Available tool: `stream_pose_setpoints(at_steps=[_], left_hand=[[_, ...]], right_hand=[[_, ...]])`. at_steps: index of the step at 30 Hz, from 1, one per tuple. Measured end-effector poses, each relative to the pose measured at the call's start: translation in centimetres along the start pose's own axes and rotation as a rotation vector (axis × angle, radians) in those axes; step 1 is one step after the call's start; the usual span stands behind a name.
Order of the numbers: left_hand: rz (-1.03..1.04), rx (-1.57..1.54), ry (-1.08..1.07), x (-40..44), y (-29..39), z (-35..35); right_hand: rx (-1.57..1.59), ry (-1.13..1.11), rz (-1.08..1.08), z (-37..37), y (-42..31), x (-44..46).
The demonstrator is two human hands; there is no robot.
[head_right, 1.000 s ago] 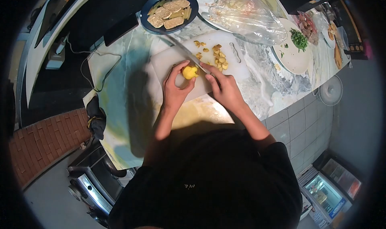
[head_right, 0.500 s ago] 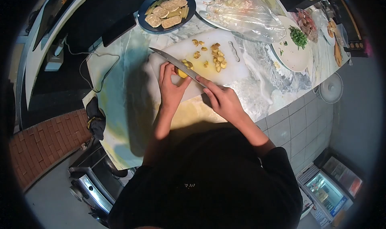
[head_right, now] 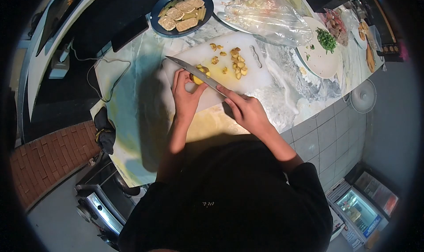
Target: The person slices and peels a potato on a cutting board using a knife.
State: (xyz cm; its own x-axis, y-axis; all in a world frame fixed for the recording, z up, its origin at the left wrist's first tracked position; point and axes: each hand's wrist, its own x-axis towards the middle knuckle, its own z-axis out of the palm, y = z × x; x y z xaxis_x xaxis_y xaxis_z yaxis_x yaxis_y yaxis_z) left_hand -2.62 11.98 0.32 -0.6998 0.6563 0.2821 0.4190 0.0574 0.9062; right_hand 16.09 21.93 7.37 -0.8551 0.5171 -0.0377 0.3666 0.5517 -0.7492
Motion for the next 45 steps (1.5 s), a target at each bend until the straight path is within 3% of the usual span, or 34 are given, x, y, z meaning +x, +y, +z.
stream_pose_setpoints(at_steps=[45], left_hand=[[0.007, -0.009, -0.032, 0.1, 0.0, -0.3]], right_hand=[[0.023, 0.037, -0.05, 0.5, -0.4, 0.6]])
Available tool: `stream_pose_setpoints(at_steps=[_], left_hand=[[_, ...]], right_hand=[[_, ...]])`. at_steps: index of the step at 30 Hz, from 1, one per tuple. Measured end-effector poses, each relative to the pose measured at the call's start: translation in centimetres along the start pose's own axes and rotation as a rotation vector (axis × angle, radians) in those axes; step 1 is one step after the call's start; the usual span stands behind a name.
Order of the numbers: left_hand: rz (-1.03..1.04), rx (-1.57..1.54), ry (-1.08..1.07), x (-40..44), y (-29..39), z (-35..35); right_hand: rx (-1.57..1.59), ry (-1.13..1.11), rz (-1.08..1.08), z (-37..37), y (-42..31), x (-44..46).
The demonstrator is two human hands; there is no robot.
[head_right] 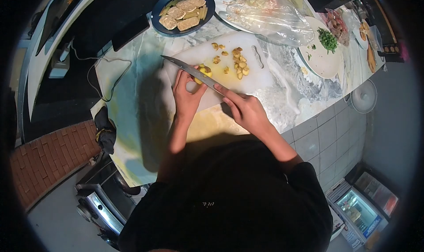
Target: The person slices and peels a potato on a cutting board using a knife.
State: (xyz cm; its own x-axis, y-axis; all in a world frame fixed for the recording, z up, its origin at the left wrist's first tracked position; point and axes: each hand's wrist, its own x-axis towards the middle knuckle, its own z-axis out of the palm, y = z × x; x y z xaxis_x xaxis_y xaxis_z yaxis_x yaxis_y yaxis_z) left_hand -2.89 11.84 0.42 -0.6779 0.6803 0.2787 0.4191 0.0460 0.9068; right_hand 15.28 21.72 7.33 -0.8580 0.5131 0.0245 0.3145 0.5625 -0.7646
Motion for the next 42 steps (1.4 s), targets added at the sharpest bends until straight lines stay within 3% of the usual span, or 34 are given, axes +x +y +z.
stream_pose_setpoints(at_steps=[33, 35, 42], left_hand=[[0.001, -0.048, 0.012, 0.4, 0.0, -0.2], [0.09, 0.005, 0.0, 0.3, 0.8, -0.2], [-0.013, -0.046, -0.03, 0.2, 0.7, 0.0]], right_hand=[[0.006, -0.007, 0.025, 1.6, 1.2, 2.8], [0.019, 0.017, 0.008, 1.6, 1.4, 3.3], [0.119, 0.054, 0.152, 0.2, 0.9, 3.1]])
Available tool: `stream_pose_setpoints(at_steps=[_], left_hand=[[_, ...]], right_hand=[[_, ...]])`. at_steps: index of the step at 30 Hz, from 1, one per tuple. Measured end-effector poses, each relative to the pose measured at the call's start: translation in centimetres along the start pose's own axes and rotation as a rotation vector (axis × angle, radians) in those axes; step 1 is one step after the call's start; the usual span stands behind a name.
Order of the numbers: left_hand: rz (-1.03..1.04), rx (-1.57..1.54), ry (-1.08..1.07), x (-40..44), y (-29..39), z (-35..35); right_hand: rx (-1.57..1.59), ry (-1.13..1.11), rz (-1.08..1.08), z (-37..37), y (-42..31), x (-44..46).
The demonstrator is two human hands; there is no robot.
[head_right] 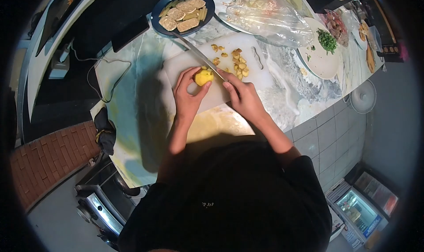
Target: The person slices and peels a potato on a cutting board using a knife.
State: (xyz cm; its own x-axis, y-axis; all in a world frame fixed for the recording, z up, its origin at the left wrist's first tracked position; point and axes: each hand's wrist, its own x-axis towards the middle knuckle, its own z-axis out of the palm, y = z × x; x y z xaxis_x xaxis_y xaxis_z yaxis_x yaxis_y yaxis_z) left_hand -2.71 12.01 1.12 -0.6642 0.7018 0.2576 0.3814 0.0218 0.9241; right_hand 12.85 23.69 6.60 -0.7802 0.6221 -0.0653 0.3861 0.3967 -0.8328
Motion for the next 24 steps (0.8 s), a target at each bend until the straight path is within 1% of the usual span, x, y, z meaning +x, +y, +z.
stream_pose_setpoints(at_steps=[1, 3, 5, 6, 7, 8, 9, 10, 12, 15, 18, 22, 24], left_hand=[[-0.004, 0.002, 0.002, 0.1, -0.2, 0.1], [0.057, 0.011, 0.068, -0.1, -0.6, 0.3], [0.049, -0.01, 0.084, -0.3, -1.0, 0.5], [0.044, -0.029, 0.104, -0.2, -0.8, 0.5], [0.045, -0.028, 0.103, -0.2, -0.7, 0.4], [0.008, 0.005, 0.056, -0.2, -0.6, 0.1], [-0.028, 0.038, 0.009, -0.2, -0.4, 0.0], [-0.027, 0.037, 0.008, -0.2, -0.4, 0.1], [-0.021, -0.011, 0.032, -0.2, -0.5, 0.2], [-0.027, -0.009, 0.039, -0.2, -0.8, 0.3], [-0.005, 0.001, 0.054, -0.2, -1.1, 0.3], [-0.003, 0.001, 0.052, -0.2, -0.6, 0.1], [-0.024, 0.026, 0.0, -0.1, -0.5, 0.0]], right_hand=[[-0.001, -0.016, -0.005, -0.2, 0.0, -0.4], [0.003, -0.031, -0.002, -0.2, 0.0, -1.4], [-0.014, -0.056, -0.096, -0.3, -0.1, -2.1], [-0.014, -0.054, -0.095, -0.3, 0.2, -2.4], [-0.056, -0.048, -0.143, 0.0, 0.6, -2.7], [-0.099, -0.043, -0.191, 0.1, 0.9, -2.8], [-0.099, -0.04, -0.189, 0.1, 1.0, -3.0], [-0.132, -0.036, -0.198, 0.0, 1.1, -3.1], [-0.165, -0.033, -0.208, -0.1, 1.1, -3.2], [-0.181, -0.042, -0.186, -0.3, 0.9, -3.3], [-0.178, -0.035, -0.227, -0.4, 0.8, -3.4], [-0.188, -0.054, -0.198, -0.3, 0.8, -3.5], [-0.186, -0.05, -0.201, -0.3, 0.8, -3.5]])
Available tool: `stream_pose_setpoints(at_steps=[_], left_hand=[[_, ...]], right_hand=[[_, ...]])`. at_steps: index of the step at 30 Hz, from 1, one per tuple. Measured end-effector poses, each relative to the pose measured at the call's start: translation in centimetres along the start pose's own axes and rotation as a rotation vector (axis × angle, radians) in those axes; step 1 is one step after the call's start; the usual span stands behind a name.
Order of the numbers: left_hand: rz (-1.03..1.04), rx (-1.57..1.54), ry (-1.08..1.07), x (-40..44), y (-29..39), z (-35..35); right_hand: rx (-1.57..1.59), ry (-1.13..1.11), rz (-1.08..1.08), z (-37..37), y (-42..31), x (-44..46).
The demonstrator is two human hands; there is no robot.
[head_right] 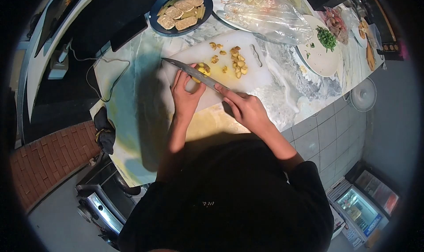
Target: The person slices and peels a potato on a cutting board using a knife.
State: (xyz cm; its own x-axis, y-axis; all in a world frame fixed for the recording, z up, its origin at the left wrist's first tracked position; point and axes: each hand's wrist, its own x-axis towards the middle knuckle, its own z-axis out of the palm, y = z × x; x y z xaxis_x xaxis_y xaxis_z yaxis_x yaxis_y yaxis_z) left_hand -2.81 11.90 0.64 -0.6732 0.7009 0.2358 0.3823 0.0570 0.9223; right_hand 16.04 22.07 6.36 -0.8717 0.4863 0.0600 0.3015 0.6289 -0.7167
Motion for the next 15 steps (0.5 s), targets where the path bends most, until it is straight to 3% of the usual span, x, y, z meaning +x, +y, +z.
stream_pose_setpoints(at_steps=[15], left_hand=[[0.051, -0.021, 0.029, 0.1, -0.5, 0.0]], right_hand=[[-0.041, -0.008, 0.021, 0.8, 0.0, 1.4]])
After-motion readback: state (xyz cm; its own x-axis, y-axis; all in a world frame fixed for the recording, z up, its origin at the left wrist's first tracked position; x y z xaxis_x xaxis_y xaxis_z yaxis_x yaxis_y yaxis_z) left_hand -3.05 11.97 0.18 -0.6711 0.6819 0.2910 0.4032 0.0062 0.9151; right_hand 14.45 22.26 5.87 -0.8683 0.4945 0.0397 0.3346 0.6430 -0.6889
